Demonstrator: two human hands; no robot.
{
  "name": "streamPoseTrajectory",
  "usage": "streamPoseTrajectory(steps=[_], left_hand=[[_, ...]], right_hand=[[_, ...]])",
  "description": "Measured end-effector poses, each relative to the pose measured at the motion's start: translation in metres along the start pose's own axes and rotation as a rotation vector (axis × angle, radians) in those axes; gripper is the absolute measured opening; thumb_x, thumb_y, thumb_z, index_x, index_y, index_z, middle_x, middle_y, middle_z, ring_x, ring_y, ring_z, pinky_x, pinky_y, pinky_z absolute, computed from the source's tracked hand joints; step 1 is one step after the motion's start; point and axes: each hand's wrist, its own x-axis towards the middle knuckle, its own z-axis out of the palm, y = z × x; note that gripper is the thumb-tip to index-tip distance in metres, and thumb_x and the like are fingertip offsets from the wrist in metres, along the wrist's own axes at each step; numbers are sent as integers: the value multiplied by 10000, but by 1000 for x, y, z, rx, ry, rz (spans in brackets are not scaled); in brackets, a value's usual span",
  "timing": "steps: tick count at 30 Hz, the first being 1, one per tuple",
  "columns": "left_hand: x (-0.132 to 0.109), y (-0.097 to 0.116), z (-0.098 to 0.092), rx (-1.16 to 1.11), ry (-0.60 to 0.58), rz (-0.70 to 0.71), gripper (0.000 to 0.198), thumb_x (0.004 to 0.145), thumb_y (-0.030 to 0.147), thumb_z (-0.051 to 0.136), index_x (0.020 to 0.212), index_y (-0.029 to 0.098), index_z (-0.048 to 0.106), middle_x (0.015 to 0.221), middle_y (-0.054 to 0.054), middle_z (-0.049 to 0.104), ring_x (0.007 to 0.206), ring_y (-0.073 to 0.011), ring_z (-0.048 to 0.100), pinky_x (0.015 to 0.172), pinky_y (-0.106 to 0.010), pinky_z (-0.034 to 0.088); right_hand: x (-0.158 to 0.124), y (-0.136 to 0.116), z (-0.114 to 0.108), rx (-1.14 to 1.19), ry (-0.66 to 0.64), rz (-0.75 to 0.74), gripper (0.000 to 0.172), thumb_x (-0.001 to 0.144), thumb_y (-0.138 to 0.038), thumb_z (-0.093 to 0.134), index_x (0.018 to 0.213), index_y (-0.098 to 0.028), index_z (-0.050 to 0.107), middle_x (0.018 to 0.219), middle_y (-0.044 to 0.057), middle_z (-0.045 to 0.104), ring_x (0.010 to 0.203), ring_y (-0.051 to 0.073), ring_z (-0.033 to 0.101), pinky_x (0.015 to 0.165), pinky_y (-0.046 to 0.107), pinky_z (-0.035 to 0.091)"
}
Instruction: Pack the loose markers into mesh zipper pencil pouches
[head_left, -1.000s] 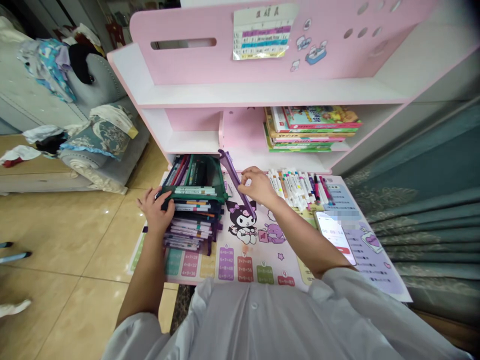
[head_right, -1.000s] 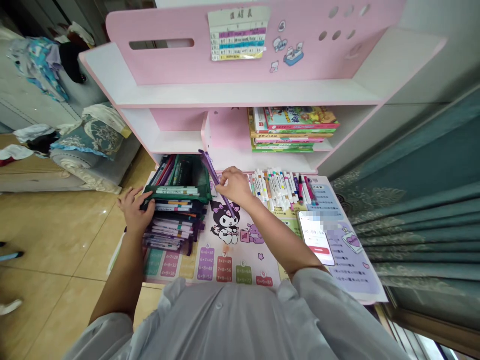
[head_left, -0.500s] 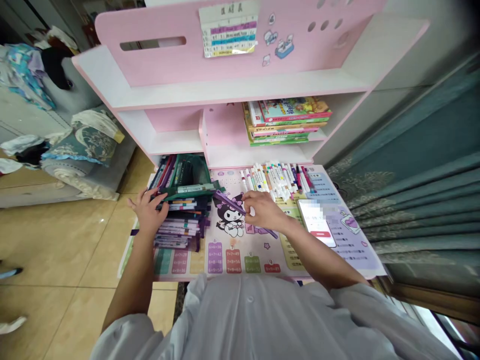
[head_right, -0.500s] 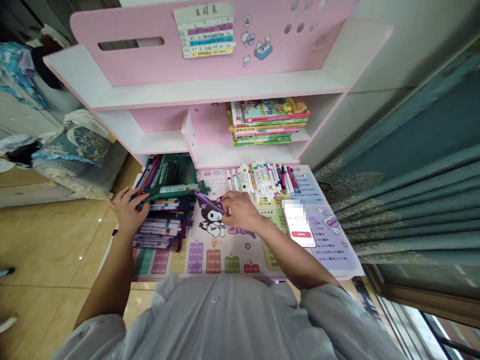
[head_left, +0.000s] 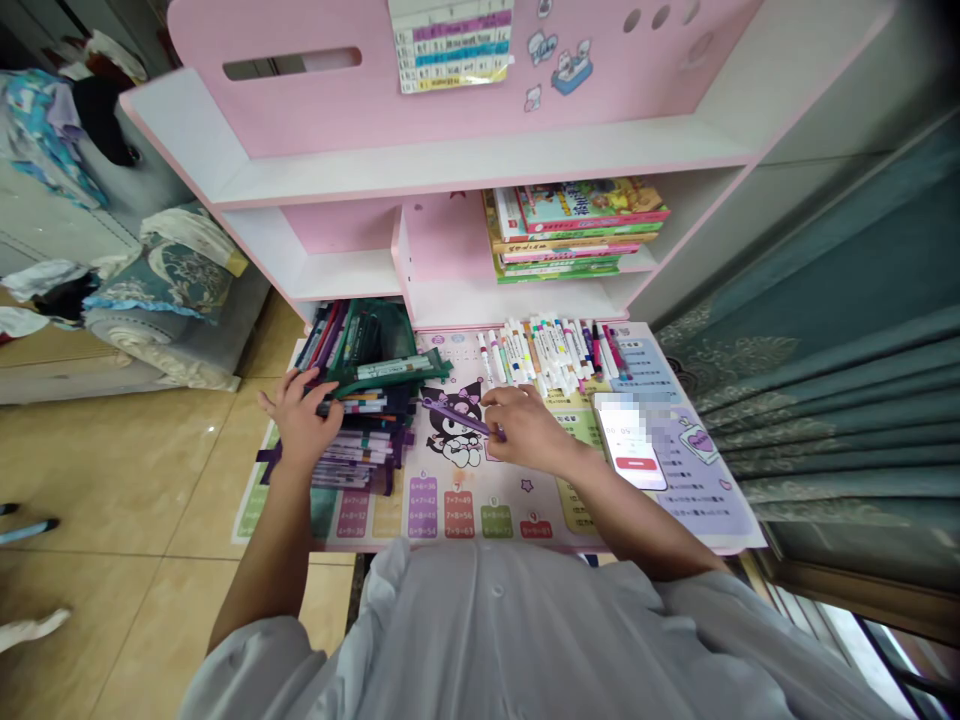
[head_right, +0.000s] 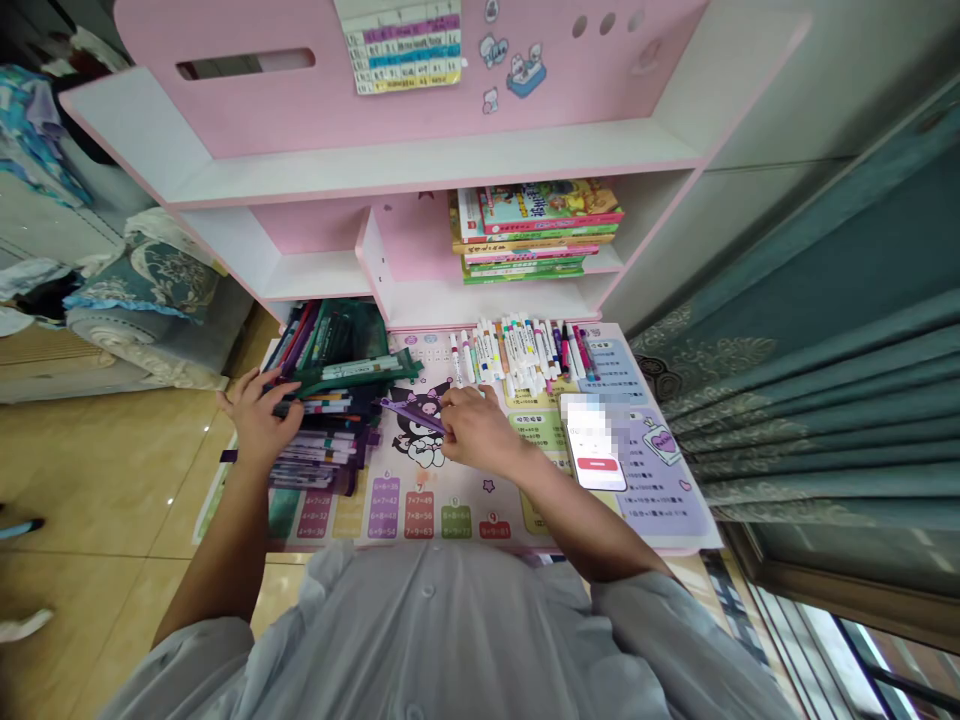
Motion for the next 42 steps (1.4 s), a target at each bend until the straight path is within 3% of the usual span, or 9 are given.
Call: streamPoseTrajectory(steps=[2, 5, 7, 11, 16, 20, 28, 33, 42], left_hand=[[-4, 24, -4, -33, -41, 66, 192, 769, 297, 662, 944, 274, 737, 1264, -75, 654, 1307, -356, 494, 1141, -624, 136], [-12, 66, -5, -112, -109, 273, 224, 781, 342, 678, 992, 292, 734, 1296, -64, 646, 1332, -353, 479, 1169, -617, 107], [-17, 92, -2, -157, -233, 371, 294, 792, 403, 690, 1063, 295, 720, 1344, -74, 626, 1361, -351, 454, 1182, -612, 100], [-22, 120, 11, -251, -338, 405, 163, 840, 391, 678, 941, 274, 730, 1335, -63, 639, 1382, -333, 442, 1197, -619, 78], [-23, 125, 25, -329, -381, 435, 149, 866, 389, 683, 809, 256, 719, 1305, -42, 661, 1374, -321, 453, 1187, -628, 108], [-30, 125, 38, -377, -379, 435, 167, 878, 384, 676, 788, 250, 717, 1250, -44, 691, 1349, -308, 484, 1180, -626, 121], [-41, 127, 53, -407, -368, 403, 160, 867, 368, 673, 770, 251, 722, 1222, -47, 704, 1342, -301, 500, 1178, -607, 149], [-43, 127, 55, -422, -359, 420, 168, 875, 370, 656, 776, 252, 722, 1222, -47, 705, 1345, -302, 501, 1182, -616, 131], [-41, 119, 53, -368, -359, 453, 207, 837, 434, 711, 739, 251, 729, 1250, -40, 694, 1352, -326, 493, 1203, -622, 16]], right_hand=[[-1, -2, -1, -33, -19, -23, 135, 739, -135, 653, 623, -201, 634, 1131, 105, 688, 1057, 292, 628, 1036, 559, 367], [-4, -1, -1, -58, -41, -68, 131, 754, -134, 645, 645, -207, 647, 1131, 107, 689, 1064, 293, 624, 1044, 560, 369], [-7, 1, -1, -64, -53, -103, 123, 762, -130, 635, 666, -202, 656, 1136, 104, 688, 1065, 286, 624, 1048, 554, 372], [-14, 7, -2, -80, -71, -114, 101, 776, -123, 620, 711, -178, 673, 1141, 115, 685, 1073, 288, 627, 1059, 565, 363], [-21, 16, -6, -64, -63, -75, 91, 782, -132, 624, 715, -180, 662, 1153, 109, 684, 1091, 294, 631, 1049, 566, 374], [-25, 24, -3, -72, 20, -28, 105, 788, -130, 624, 705, -183, 659, 1145, 112, 686, 1066, 295, 641, 1053, 582, 372], [-24, 11, 25, -24, 188, -80, 123, 864, -296, 692, 925, -195, 726, 1161, 124, 689, 1075, 291, 642, 1049, 551, 391], [-15, 3, 38, -22, 192, -69, 97, 890, -276, 673, 912, -212, 741, 1155, 110, 697, 1067, 282, 639, 1046, 545, 377], [-12, 1, 41, 15, 138, -11, 100, 898, -243, 664, 869, -209, 753, 1155, 109, 699, 1087, 289, 638, 1057, 578, 364]])
